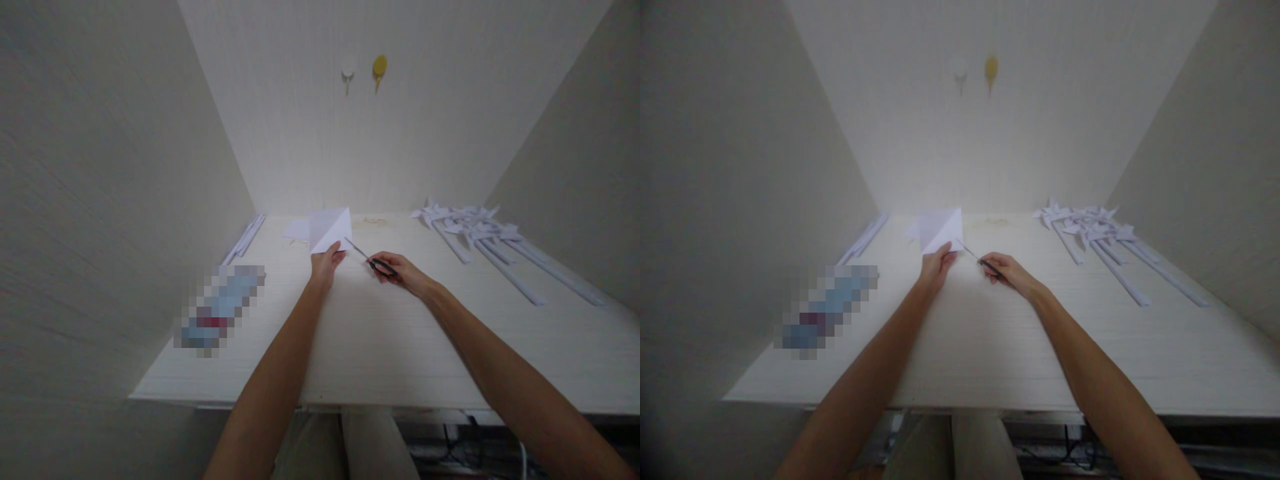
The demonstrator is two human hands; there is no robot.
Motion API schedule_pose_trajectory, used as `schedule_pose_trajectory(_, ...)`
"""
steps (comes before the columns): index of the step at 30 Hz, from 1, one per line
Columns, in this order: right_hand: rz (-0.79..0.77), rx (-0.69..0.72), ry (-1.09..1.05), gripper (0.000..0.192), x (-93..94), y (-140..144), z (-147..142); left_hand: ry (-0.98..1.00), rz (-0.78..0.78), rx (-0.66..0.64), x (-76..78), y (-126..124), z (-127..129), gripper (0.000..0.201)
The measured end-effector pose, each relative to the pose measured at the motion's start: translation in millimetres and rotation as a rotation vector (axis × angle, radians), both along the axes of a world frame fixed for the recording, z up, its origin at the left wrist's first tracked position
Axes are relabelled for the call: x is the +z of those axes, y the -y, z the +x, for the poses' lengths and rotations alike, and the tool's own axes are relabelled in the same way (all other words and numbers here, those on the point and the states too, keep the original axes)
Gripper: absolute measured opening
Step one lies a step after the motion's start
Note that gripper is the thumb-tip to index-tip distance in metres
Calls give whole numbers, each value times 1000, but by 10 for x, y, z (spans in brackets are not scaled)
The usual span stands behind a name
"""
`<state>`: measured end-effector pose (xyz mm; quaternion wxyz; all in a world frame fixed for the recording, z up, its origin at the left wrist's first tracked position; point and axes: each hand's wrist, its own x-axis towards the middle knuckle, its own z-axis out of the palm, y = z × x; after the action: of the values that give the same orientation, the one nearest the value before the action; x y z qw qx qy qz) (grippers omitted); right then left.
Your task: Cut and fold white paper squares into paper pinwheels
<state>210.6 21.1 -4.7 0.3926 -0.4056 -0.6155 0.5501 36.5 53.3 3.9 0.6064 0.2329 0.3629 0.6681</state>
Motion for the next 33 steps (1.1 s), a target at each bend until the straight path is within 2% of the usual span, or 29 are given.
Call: schedule_pose_trajectory(33,-9,17,8,41,12,6,-6,-26,31,5,-46,-26,-12,26)
